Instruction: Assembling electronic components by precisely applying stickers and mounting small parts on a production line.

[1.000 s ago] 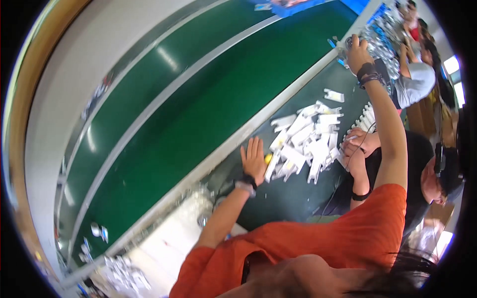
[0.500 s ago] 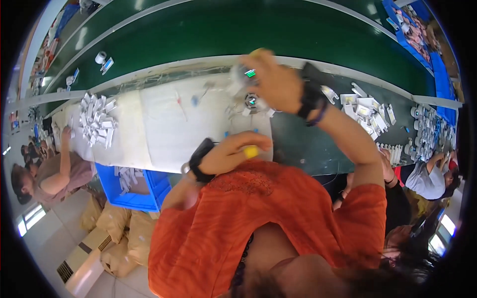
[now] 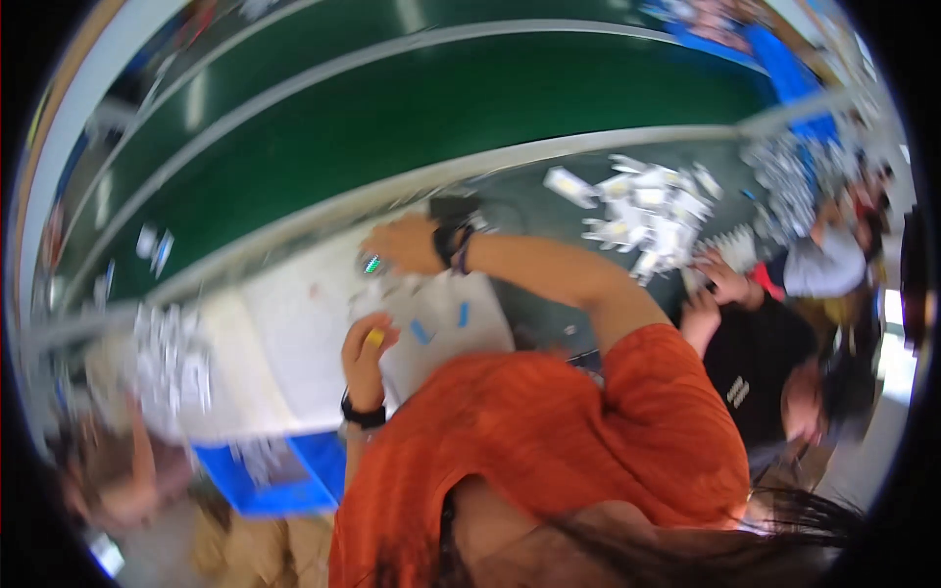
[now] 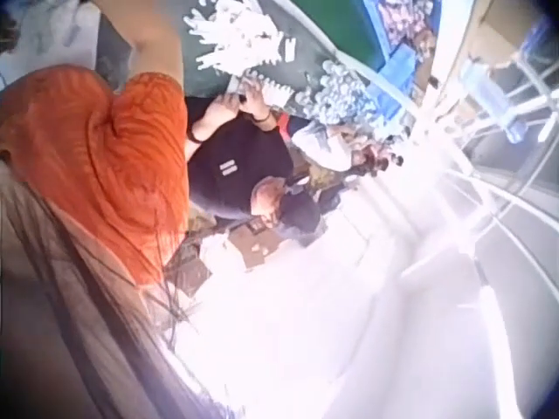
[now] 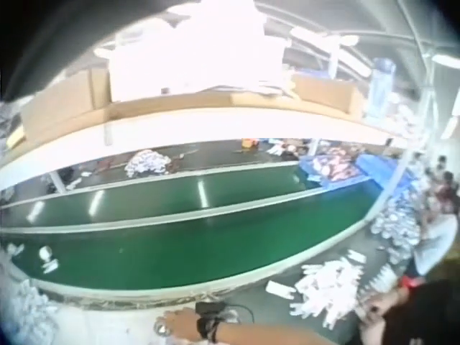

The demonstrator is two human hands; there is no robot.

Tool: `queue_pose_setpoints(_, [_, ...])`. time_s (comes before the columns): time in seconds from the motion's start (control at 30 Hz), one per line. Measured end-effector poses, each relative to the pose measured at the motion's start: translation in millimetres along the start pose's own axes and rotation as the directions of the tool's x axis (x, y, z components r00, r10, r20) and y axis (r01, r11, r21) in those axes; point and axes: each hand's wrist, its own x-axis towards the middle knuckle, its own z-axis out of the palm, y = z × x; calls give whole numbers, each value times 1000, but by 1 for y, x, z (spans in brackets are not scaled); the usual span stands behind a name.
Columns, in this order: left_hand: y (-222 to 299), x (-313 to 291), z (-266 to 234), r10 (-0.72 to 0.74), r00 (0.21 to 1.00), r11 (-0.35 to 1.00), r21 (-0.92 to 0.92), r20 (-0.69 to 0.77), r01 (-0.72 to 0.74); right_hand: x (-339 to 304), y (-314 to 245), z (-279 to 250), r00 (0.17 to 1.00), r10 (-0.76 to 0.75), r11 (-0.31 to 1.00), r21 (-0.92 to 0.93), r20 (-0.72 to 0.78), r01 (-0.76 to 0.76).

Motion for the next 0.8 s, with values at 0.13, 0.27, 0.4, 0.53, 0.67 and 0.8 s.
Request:
queue_pose_setpoints(0.13, [11, 38, 40, -64, 995, 996, 68, 83, 58, -59, 49, -62, 982, 182, 981, 77, -56, -177])
queue_pose_setpoints(0.27, [30, 85, 111, -74, 905, 970, 242, 420, -33, -179, 140, -107, 863, 363, 929, 203, -352, -309])
queue_pose_setpoints(0.4, [26, 142, 194, -30, 770, 918, 323, 637, -232, -323, 220, -178, 596, 803, 561, 371, -26, -740])
queue_pose_setpoints(0.53, [-11, 197, 271, 120, 712, 808, 348, 692, -475, -460, 280, -208, -66, 997, -36, 620, -26, -783])
queue_pose_setpoints(0.67, [-42, 225, 331, 193, 740, 754, 385, 645, -533, -641, 323, -156, -472, 812, -404, 253, -344, -879])
queue_pose_setpoints(0.8, [-74, 242, 322, 210, 841, 760, 459, 498, -461, -707, 309, -133, -767, 504, -658, 399, -397, -639])
